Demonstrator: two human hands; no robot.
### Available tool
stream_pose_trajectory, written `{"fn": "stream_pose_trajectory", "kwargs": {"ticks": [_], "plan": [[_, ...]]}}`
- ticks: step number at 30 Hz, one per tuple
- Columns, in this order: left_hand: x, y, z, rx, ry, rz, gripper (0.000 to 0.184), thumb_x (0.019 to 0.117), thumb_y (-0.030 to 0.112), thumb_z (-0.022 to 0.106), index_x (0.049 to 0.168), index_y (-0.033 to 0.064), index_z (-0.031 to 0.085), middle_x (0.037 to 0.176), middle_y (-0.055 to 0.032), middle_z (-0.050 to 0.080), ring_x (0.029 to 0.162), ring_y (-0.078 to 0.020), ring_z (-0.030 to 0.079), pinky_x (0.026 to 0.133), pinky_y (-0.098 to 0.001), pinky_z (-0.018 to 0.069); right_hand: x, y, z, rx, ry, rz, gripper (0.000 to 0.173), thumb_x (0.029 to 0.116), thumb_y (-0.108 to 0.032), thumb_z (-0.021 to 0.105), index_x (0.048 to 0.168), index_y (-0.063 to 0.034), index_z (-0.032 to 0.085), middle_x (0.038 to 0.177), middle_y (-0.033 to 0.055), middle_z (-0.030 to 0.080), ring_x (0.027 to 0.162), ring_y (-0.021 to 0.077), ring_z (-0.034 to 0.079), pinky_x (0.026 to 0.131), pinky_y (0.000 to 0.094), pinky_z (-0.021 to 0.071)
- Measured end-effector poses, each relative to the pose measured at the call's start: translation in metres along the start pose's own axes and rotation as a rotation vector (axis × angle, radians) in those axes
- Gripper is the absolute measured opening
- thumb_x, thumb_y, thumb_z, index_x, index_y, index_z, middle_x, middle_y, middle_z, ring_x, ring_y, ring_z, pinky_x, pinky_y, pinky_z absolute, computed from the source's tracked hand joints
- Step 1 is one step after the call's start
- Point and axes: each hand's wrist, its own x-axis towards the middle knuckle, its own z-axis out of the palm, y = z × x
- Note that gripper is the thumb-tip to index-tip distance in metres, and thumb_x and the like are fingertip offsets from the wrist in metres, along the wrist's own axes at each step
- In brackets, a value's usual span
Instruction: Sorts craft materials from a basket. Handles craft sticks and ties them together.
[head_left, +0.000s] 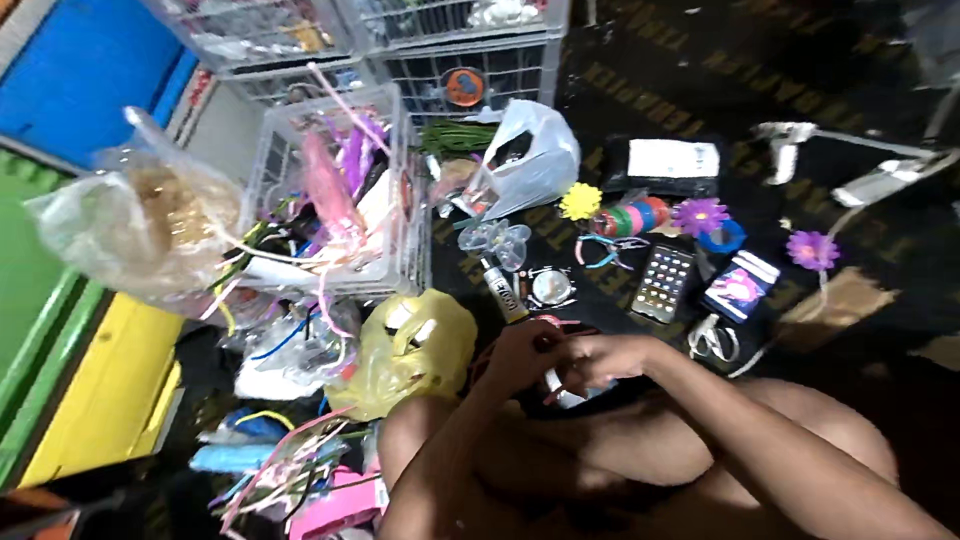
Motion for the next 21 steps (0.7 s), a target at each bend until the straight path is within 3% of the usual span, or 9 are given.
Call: {"fn": "stream_pose_trajectory", "kwargs": {"ticks": [2, 5, 7, 9, 11, 12, 14, 17, 21], "plan": [[-0.001, 0.003, -0.004, 0.184, 0.002, -0.009, 0.035, 0.0928, 0.031, 0.073, 0.098, -0.0037, 0.072, 0.091, -0.0157, 0.071, 0.088, -0.0261, 0.068, 0.085, -0.0467, 0.0544, 0.001, -0.001, -0.001, 0.005, -0.020, -0.003, 0.008, 0.0927, -0.027, 0.060, 0.092, -0.0203, 0.065, 0.061, -0.0128, 0.055, 0.045, -0.0044, 0.038, 0.043, 0.0154, 0.0313], [-0.011, 0.014, -0.028, 0.382, 0.149, -0.024, 0.037, 0.0992, 0.031, 0.064, 0.092, -0.0045, 0.073, 0.090, -0.0187, 0.072, 0.090, -0.0325, 0.070, 0.087, -0.0514, 0.0536, 0.002, -0.006, -0.001, -0.110, 0.014, 0.049, 0.025, 0.1004, -0.019, 0.055, 0.123, -0.0137, 0.066, 0.070, -0.0085, 0.061, 0.047, -0.0043, 0.039, 0.044, 0.0145, 0.0318], [-0.023, 0.014, -0.064, 0.436, 0.332, -0.144, 0.032, 0.1042, 0.027, 0.058, 0.104, -0.0003, 0.076, 0.099, -0.0160, 0.074, 0.095, -0.0296, 0.072, 0.090, -0.0505, 0.0552, 0.007, -0.005, 0.000, -0.270, 0.091, 0.129, 0.029, 0.1042, -0.020, 0.058, 0.130, -0.0094, 0.065, 0.075, -0.0013, 0.062, 0.052, 0.0009, 0.044, 0.049, 0.0194, 0.0367], [-0.035, 0.001, -0.106, 0.517, 0.425, -0.302, 0.028, 0.1061, 0.024, 0.056, 0.111, 0.0036, 0.075, 0.103, -0.0153, 0.074, 0.097, -0.0303, 0.071, 0.091, -0.0533, 0.0549, 0.011, -0.001, -0.002, -0.423, 0.137, 0.188, 0.032, 0.1040, -0.023, 0.061, 0.130, -0.0043, 0.064, 0.086, 0.0091, 0.065, 0.065, 0.0119, 0.054, 0.065, 0.0318, 0.0489], [-0.038, -0.011, -0.138, 0.681, 0.339, -0.577, 0.026, 0.1055, 0.020, 0.055, 0.114, 0.0043, 0.074, 0.110, -0.0212, 0.072, 0.107, -0.0399, 0.068, 0.094, -0.0621, 0.0511, 0.014, 0.004, -0.003, -0.603, 0.189, 0.273, 0.038, 0.1032, -0.029, 0.063, 0.130, -0.0020, 0.064, 0.097, 0.0192, 0.068, 0.079, 0.0274, 0.064, 0.080, 0.0478, 0.0533], [-0.037, -0.020, -0.147, 0.771, 0.254, -0.680, 0.023, 0.1033, 0.018, 0.057, 0.113, 0.0061, 0.074, 0.112, -0.0223, 0.071, 0.109, -0.0427, 0.067, 0.092, -0.0652, 0.0505, 0.016, 0.006, -0.004, -0.701, 0.205, 0.349, 0.044, 0.1028, -0.033, 0.063, 0.134, -0.0028, 0.063, 0.110, 0.0234, 0.069, 0.095, 0.0361, 0.067, 0.091, 0.0558, 0.0514], [-0.032, -0.037, -0.155, 0.918, 0.084, -0.755, 0.024, 0.1005, 0.016, 0.059, 0.119, 0.0108, 0.073, 0.123, -0.0210, 0.068, 0.112, -0.0444, 0.065, 0.089, -0.0673, 0.0510, 0.017, 0.011, -0.006, -0.852, 0.222, 0.479, 0.053, 0.1023, -0.041, 0.062, 0.141, -0.0062, 0.058, 0.132, 0.0258, 0.063, 0.125, 0.0444, 0.058, 0.107, 0.0648, 0.0411], [-0.026, -0.050, -0.155, 1.079, -0.101, -0.720, 0.030, 0.1040, 0.018, 0.054, 0.129, 0.0116, 0.068, 0.135, -0.0213, 0.061, 0.112, -0.0454, 0.065, 0.087, -0.0660, 0.0528, 0.015, 0.012, -0.007, -0.909, 0.245, 0.520, 0.055, 0.1016, -0.043, 0.062, 0.142, -0.0069, 0.058, 0.135, 0.0258, 0.061, 0.129, 0.0459, 0.055, 0.107, 0.0671, 0.0398], [-0.010, -0.043, -0.140, 1.237, -0.291, -0.765, 0.024, 0.1028, 0.010, 0.053, 0.117, -0.0010, 0.069, 0.125, -0.0240, 0.065, 0.109, -0.0453, 0.065, 0.086, -0.0632, 0.0531, 0.014, 0.008, -0.005, -0.893, 0.256, 0.455, 0.052, 0.1012, -0.042, 0.063, 0.134, -0.0014, 0.060, 0.125, 0.0275, 0.064, 0.122, 0.0461, 0.059, 0.102, 0.0671, 0.0432]]}}
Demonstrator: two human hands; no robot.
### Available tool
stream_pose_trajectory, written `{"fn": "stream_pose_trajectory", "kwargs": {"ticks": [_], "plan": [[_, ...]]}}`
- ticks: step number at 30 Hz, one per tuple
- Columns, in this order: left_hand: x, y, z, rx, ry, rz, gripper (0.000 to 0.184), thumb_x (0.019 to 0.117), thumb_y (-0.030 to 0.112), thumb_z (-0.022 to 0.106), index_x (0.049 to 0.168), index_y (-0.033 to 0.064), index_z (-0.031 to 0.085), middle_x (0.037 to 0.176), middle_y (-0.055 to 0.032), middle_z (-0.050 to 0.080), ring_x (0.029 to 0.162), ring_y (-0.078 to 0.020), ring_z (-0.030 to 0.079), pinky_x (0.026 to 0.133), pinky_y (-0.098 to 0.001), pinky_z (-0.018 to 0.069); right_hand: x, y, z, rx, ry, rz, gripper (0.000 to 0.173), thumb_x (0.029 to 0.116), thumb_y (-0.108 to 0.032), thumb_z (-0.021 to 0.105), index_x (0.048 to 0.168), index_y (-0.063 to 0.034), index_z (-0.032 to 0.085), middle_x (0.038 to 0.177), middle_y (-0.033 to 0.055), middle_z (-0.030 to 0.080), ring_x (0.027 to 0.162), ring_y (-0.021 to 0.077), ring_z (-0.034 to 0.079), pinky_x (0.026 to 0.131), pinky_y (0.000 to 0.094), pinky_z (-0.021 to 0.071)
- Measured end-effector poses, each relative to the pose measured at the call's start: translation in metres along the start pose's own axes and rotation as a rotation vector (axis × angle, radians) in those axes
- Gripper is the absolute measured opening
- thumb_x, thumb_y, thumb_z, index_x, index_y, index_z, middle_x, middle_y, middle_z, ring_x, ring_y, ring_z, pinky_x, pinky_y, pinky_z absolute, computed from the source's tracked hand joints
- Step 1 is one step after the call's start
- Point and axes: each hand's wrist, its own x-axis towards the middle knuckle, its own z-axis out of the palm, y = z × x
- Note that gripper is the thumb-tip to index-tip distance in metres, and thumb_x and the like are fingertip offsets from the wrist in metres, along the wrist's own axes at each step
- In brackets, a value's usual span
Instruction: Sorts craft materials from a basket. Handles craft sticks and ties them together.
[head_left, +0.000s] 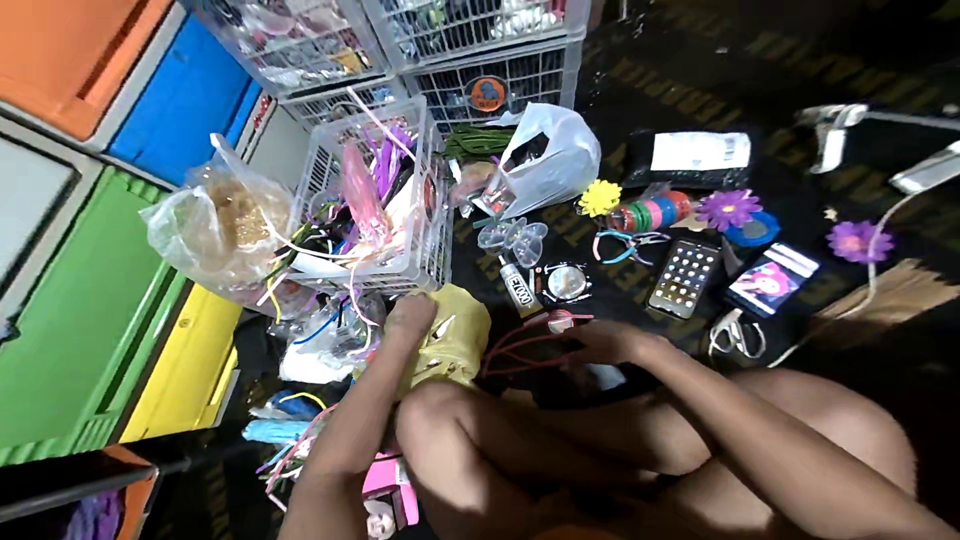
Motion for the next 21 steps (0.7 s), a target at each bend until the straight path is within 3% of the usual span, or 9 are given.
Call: {"fn": "stream_pose_trajectory", "kwargs": {"ticks": [2, 5, 9, 15, 18, 21], "plan": [[0.000, 0.014, -0.009, 0.054, -0.065, -0.021, 0.027, 0.1035, 0.008, 0.050, 0.122, -0.0038, 0.066, 0.126, -0.0265, 0.064, 0.114, -0.0464, 0.064, 0.088, -0.0636, 0.0517, 0.001, 0.001, 0.001, 0.003, 0.002, -0.017, 0.052, 0.1015, -0.042, 0.063, 0.134, -0.0012, 0.060, 0.126, 0.0273, 0.064, 0.122, 0.0458, 0.059, 0.103, 0.0671, 0.0423], [-0.002, 0.026, -0.018, 0.139, -0.082, 0.004, 0.031, 0.1042, 0.003, 0.045, 0.130, -0.0064, 0.059, 0.138, -0.0288, 0.055, 0.118, -0.0486, 0.060, 0.091, -0.0628, 0.0517, 0.000, 0.005, 0.004, 0.013, 0.024, -0.049, 0.053, 0.1003, -0.042, 0.065, 0.133, -0.0012, 0.062, 0.126, 0.0276, 0.064, 0.122, 0.0468, 0.059, 0.101, 0.0698, 0.0421], [-0.006, 0.020, -0.017, 0.246, -0.081, 0.093, 0.032, 0.1030, -0.003, 0.043, 0.128, -0.0059, 0.061, 0.152, -0.0238, 0.046, 0.127, -0.0482, 0.054, 0.095, -0.0623, 0.0504, -0.001, 0.006, -0.001, -0.002, 0.024, -0.077, 0.054, 0.1025, -0.041, 0.061, 0.134, 0.0021, 0.059, 0.131, 0.0293, 0.061, 0.126, 0.0473, 0.056, 0.103, 0.0682, 0.0416], [-0.023, 0.010, -0.031, 0.175, -0.054, 0.021, 0.029, 0.1019, 0.000, 0.048, 0.126, -0.0065, 0.063, 0.139, -0.0258, 0.058, 0.122, -0.0482, 0.059, 0.092, -0.0655, 0.0504, -0.008, 0.000, -0.010, 0.015, 0.042, -0.061, 0.057, 0.1017, -0.041, 0.063, 0.138, 0.0022, 0.055, 0.133, 0.0304, 0.059, 0.128, 0.0490, 0.054, 0.103, 0.0688, 0.0409], [-0.029, -0.005, -0.040, 0.068, -0.012, -0.004, 0.027, 0.1020, 0.012, 0.055, 0.123, -0.0022, 0.065, 0.128, -0.0271, 0.063, 0.118, -0.0486, 0.061, 0.091, -0.0687, 0.0487, -0.010, 0.001, -0.010, 0.015, 0.052, -0.044, 0.059, 0.1005, -0.042, 0.064, 0.139, 0.0017, 0.055, 0.133, 0.0309, 0.059, 0.127, 0.0495, 0.055, 0.102, 0.0699, 0.0410], [-0.024, -0.041, -0.038, -0.134, 0.065, 0.097, 0.026, 0.0982, 0.021, 0.066, 0.114, 0.0013, 0.071, 0.120, -0.0232, 0.068, 0.115, -0.0453, 0.063, 0.094, -0.0694, 0.0470, -0.012, -0.001, -0.010, 0.012, 0.048, -0.035, 0.060, 0.1001, -0.043, 0.065, 0.140, 0.0009, 0.055, 0.132, 0.0313, 0.059, 0.126, 0.0501, 0.055, 0.101, 0.0700, 0.0410]]}}
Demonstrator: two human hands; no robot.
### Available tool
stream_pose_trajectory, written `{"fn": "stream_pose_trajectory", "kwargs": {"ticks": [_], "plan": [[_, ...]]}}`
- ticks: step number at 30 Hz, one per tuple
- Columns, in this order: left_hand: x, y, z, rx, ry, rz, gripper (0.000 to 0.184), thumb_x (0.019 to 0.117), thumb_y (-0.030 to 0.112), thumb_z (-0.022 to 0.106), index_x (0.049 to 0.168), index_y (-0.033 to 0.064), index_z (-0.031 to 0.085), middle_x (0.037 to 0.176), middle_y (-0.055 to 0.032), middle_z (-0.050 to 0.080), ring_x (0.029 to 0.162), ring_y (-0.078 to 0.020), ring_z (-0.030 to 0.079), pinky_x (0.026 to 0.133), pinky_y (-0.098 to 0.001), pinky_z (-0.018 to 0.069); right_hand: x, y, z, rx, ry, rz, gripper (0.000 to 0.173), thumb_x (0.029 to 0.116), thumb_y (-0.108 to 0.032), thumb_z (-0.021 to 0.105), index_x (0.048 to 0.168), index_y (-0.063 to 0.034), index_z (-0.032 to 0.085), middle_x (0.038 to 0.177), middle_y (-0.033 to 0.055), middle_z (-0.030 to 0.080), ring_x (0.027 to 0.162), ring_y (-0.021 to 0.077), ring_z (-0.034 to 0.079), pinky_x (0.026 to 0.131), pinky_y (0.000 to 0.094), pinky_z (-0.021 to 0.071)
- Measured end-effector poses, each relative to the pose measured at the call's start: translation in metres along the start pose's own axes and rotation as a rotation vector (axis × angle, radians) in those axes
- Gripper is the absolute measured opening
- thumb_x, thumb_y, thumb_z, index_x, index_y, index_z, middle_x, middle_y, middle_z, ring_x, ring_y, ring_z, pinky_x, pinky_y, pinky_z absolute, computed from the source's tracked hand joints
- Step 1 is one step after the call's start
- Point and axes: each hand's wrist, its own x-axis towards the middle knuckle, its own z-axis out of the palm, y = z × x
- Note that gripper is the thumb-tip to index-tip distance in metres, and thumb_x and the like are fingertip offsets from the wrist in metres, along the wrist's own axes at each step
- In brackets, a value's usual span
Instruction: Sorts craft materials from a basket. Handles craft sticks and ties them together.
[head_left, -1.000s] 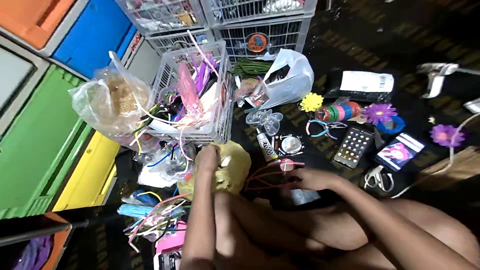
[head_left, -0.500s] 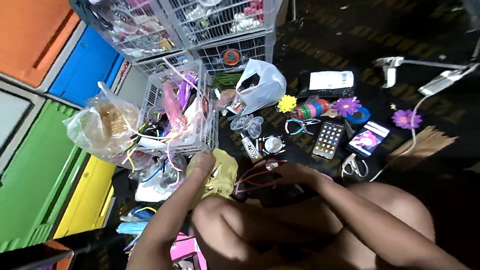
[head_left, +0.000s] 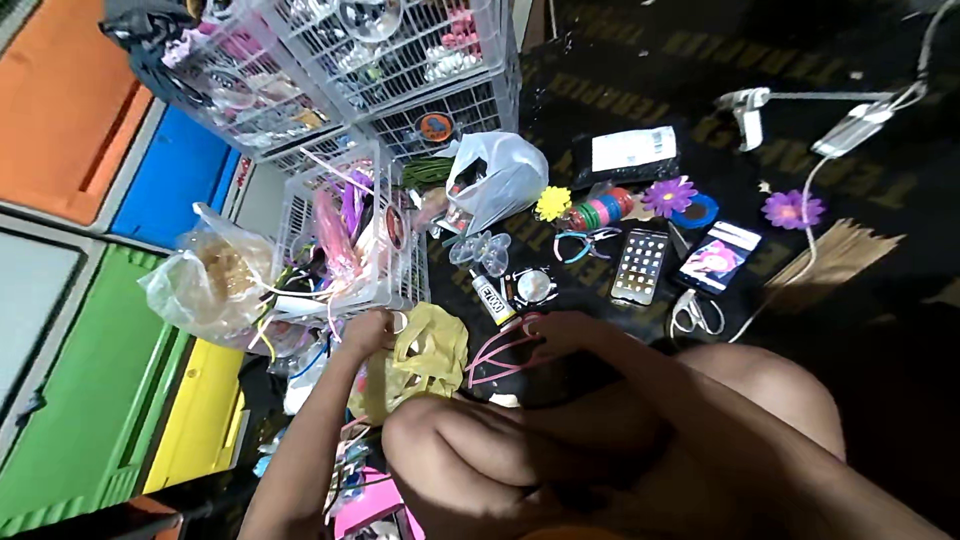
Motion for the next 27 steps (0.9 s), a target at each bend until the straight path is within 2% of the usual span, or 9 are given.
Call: {"fn": "stream_pose_trajectory", "kwargs": {"ticks": [4, 7, 9, 11, 13, 15, 19, 24, 27], "plan": [[-0.019, -0.035, -0.013, -0.364, 0.208, 0.113, 0.028, 0.0943, 0.020, 0.076, 0.103, -0.0059, 0.069, 0.108, -0.0238, 0.068, 0.101, -0.0377, 0.066, 0.093, -0.0582, 0.0508, 0.005, 0.008, 0.005, 0.018, 0.043, -0.014, 0.061, 0.0982, -0.046, 0.066, 0.138, -0.0004, 0.057, 0.128, 0.0302, 0.062, 0.124, 0.0493, 0.056, 0.100, 0.0699, 0.0426], [-0.046, -0.022, -0.028, -0.549, 0.329, 0.118, 0.024, 0.0920, 0.017, 0.078, 0.100, -0.0045, 0.068, 0.104, -0.0186, 0.067, 0.092, -0.0281, 0.066, 0.084, -0.0485, 0.0540, 0.009, 0.015, 0.004, 0.045, 0.080, -0.037, 0.064, 0.0975, -0.048, 0.067, 0.141, -0.0020, 0.057, 0.132, 0.0288, 0.061, 0.127, 0.0486, 0.054, 0.104, 0.0691, 0.0402], [-0.047, 0.008, -0.034, -0.571, 0.438, 0.203, 0.021, 0.0917, 0.014, 0.077, 0.098, -0.0037, 0.068, 0.096, -0.0157, 0.068, 0.086, -0.0243, 0.066, 0.079, -0.0453, 0.0551, 0.010, 0.017, -0.001, 0.067, 0.093, -0.033, 0.064, 0.0986, -0.046, 0.066, 0.143, -0.0015, 0.055, 0.137, 0.0293, 0.058, 0.132, 0.0489, 0.051, 0.108, 0.0693, 0.0365], [-0.028, 0.050, -0.031, -0.500, 0.557, 0.317, 0.020, 0.0924, 0.014, 0.076, 0.099, -0.0042, 0.070, 0.102, -0.0186, 0.069, 0.091, -0.0290, 0.067, 0.080, -0.0483, 0.0558, 0.009, 0.015, 0.000, 0.086, 0.088, -0.007, 0.063, 0.0991, -0.045, 0.066, 0.143, -0.0011, 0.055, 0.139, 0.0292, 0.057, 0.133, 0.0483, 0.051, 0.108, 0.0690, 0.0363], [0.009, 0.099, -0.026, -0.381, 0.670, 0.387, 0.019, 0.0937, 0.015, 0.075, 0.102, -0.0018, 0.075, 0.112, -0.0213, 0.070, 0.106, -0.0378, 0.066, 0.093, -0.0561, 0.0529, 0.005, 0.011, 0.005, 0.084, 0.093, 0.001, 0.060, 0.0984, -0.043, 0.067, 0.138, 0.0008, 0.058, 0.134, 0.0301, 0.059, 0.128, 0.0490, 0.054, 0.104, 0.0699, 0.0401], [0.054, 0.146, -0.016, -0.319, 0.740, 0.428, 0.016, 0.0940, 0.016, 0.074, 0.102, 0.0026, 0.077, 0.113, -0.0206, 0.068, 0.113, -0.0412, 0.062, 0.098, -0.0589, 0.0493, 0.004, 0.007, 0.015, 0.076, 0.113, -0.002, 0.055, 0.0968, -0.039, 0.070, 0.131, 0.0033, 0.062, 0.130, 0.0308, 0.061, 0.123, 0.0503, 0.057, 0.099, 0.0717, 0.0433], [0.135, 0.214, 0.003, -0.272, 0.619, 0.418, 0.019, 0.0986, 0.018, 0.067, 0.110, 0.0064, 0.077, 0.117, -0.0191, 0.067, 0.115, -0.0376, 0.062, 0.099, -0.0551, 0.0510, -0.013, -0.008, 0.022, 0.089, 0.093, 0.024, 0.047, 0.0985, -0.031, 0.067, 0.132, 0.0025, 0.062, 0.130, 0.0303, 0.061, 0.122, 0.0495, 0.057, 0.098, 0.0696, 0.0435], [0.181, 0.240, 0.013, -0.225, 0.473, 0.308, 0.025, 0.1028, 0.023, 0.061, 0.117, 0.0083, 0.075, 0.127, -0.0176, 0.065, 0.121, -0.0345, 0.061, 0.102, -0.0528, 0.0499, 0.008, 0.008, 0.023, 0.100, 0.190, -0.119, 0.047, 0.0960, -0.038, 0.070, 0.118, 0.0031, 0.068, 0.111, 0.0303, 0.067, 0.108, 0.0516, 0.064, 0.086, 0.0730, 0.0482], [0.191, 0.243, 0.020, -0.170, 0.438, 0.316, 0.025, 0.1026, 0.022, 0.061, 0.118, 0.0077, 0.075, 0.126, -0.0185, 0.065, 0.121, -0.0357, 0.061, 0.103, -0.0536, 0.0492, 0.008, 0.008, 0.003, 0.115, 0.091, -0.049, 0.050, 0.0977, -0.039, 0.068, 0.127, 0.0011, 0.064, 0.124, 0.0287, 0.064, 0.119, 0.0488, 0.059, 0.094, 0.0705, 0.0455]]}}
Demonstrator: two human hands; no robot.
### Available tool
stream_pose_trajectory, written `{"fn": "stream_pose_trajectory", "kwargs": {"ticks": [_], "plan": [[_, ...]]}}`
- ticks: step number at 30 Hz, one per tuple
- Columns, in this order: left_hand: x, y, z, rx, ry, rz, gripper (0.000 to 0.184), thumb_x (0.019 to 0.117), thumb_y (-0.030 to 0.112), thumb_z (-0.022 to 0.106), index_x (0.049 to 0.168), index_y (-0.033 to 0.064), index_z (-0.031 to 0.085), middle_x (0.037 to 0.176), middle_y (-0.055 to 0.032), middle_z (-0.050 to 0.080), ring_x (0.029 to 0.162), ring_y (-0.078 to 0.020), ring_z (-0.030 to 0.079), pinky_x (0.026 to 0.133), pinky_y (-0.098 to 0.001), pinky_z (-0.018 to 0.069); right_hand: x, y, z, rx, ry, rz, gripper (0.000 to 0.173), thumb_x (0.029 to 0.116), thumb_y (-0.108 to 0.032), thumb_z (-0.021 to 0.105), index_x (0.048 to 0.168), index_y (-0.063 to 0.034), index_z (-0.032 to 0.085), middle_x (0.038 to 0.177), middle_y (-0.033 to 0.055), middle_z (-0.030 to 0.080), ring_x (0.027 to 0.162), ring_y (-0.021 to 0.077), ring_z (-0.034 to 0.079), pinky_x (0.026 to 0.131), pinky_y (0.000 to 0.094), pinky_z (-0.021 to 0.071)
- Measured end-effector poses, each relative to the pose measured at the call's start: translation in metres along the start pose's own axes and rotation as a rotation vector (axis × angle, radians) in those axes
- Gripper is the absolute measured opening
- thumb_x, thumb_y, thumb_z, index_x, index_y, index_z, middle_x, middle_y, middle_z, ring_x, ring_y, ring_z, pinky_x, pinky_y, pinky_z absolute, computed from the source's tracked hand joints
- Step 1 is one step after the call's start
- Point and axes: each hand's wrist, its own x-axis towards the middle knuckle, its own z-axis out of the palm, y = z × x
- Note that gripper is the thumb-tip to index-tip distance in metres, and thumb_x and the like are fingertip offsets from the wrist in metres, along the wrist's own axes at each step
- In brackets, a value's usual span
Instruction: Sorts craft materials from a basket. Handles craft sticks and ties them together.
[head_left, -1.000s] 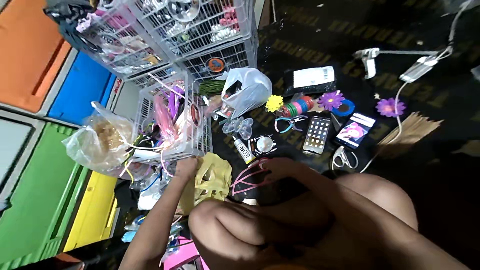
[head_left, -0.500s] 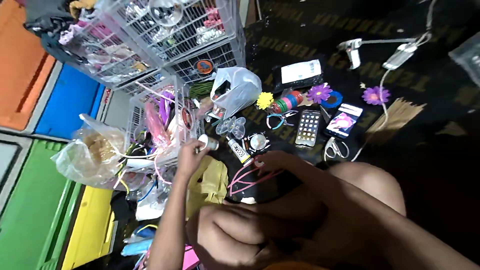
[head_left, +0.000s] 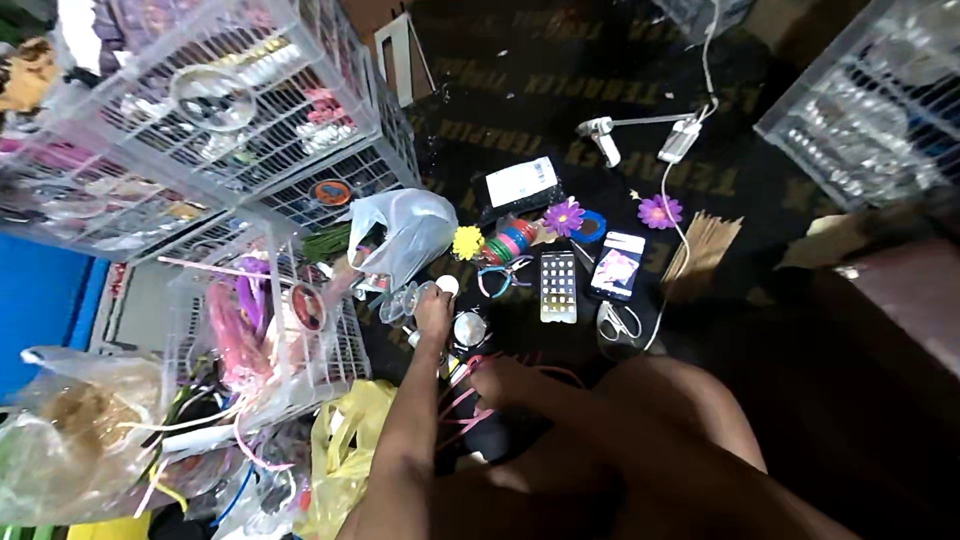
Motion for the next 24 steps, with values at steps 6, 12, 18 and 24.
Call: {"fn": "stream_pose_trajectory", "kwargs": {"ticks": [6, 12, 18, 24], "plan": [[-0.015, -0.010, 0.006, -0.063, 0.089, 0.074, 0.029, 0.0983, 0.019, 0.068, 0.122, 0.0032, 0.071, 0.121, -0.0236, 0.065, 0.113, -0.0419, 0.064, 0.095, -0.0591, 0.0523, -0.030, 0.022, -0.051, 0.199, 0.215, 0.200, 0.039, 0.1025, -0.029, 0.062, 0.129, 0.0003, 0.062, 0.125, 0.0283, 0.064, 0.119, 0.0474, 0.060, 0.094, 0.0680, 0.0464], [-0.053, -0.008, -0.004, -0.164, 0.143, -0.008, 0.027, 0.0988, 0.023, 0.069, 0.117, 0.0029, 0.072, 0.123, -0.0234, 0.064, 0.112, -0.0417, 0.064, 0.094, -0.0603, 0.0523, -0.046, 0.040, -0.076, 0.331, 0.500, 0.317, 0.039, 0.1014, -0.037, 0.063, 0.123, -0.0048, 0.064, 0.114, 0.0225, 0.068, 0.112, 0.0423, 0.064, 0.088, 0.0648, 0.0505], [-0.110, 0.022, 0.023, -0.005, -0.333, -0.100, 0.034, 0.1050, 0.031, 0.055, 0.121, 0.0060, 0.072, 0.131, -0.0161, 0.066, 0.119, -0.0346, 0.064, 0.099, -0.0564, 0.0509, -0.047, 0.031, -0.076, 0.284, 0.502, 0.286, 0.044, 0.1015, -0.043, 0.061, 0.128, -0.0081, 0.064, 0.117, 0.0198, 0.068, 0.113, 0.0399, 0.065, 0.089, 0.0631, 0.0510], [-0.123, 0.035, 0.038, -0.175, -0.350, -0.389, 0.055, 0.0945, 0.047, 0.070, 0.134, 0.0098, 0.062, 0.138, -0.0163, 0.059, 0.121, -0.0329, 0.063, 0.099, -0.0548, 0.0523, -0.046, 0.029, -0.077, 0.256, 0.458, 0.272, 0.046, 0.1012, -0.044, 0.062, 0.132, -0.0093, 0.063, 0.118, 0.0195, 0.068, 0.114, 0.0393, 0.064, 0.090, 0.0619, 0.0513]]}}
